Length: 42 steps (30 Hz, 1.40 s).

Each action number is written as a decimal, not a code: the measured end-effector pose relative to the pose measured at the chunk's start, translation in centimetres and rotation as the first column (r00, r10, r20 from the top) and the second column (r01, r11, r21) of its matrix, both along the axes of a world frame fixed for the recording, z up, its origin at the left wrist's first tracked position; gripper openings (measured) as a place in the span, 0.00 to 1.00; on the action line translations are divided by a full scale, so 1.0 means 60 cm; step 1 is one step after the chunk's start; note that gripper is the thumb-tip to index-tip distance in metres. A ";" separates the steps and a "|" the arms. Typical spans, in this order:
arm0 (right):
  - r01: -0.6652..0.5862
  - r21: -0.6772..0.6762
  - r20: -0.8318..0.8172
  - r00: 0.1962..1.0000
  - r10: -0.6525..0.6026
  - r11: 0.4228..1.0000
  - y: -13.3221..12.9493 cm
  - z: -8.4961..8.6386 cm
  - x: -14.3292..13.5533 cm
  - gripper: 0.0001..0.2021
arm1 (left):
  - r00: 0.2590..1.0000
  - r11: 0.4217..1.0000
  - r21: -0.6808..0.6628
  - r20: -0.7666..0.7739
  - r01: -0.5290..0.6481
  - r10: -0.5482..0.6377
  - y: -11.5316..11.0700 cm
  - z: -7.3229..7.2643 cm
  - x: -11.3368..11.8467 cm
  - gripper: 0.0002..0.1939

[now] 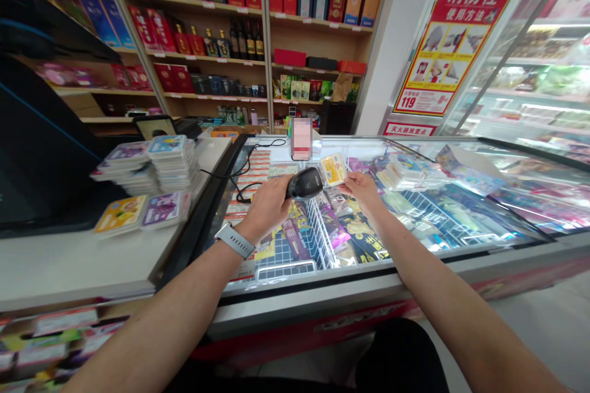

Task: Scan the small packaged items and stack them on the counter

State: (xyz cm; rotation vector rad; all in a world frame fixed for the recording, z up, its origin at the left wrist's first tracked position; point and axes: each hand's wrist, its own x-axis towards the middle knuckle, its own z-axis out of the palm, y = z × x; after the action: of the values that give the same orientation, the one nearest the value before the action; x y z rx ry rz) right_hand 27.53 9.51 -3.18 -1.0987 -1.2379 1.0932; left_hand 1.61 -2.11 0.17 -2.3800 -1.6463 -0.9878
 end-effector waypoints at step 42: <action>0.043 0.341 -0.131 0.991 0.002 0.939 -0.109 0.102 -0.039 0.22 | 0.998 0.998 0.001 -0.018 0.061 -0.061 0.002 -0.010 0.006 0.24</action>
State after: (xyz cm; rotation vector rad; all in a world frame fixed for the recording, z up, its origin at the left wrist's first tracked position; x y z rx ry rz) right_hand 25.21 2.99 2.94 -0.7607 -1.2536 0.8752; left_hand 1.95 -1.97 -0.41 -2.4440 -1.5751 -0.9740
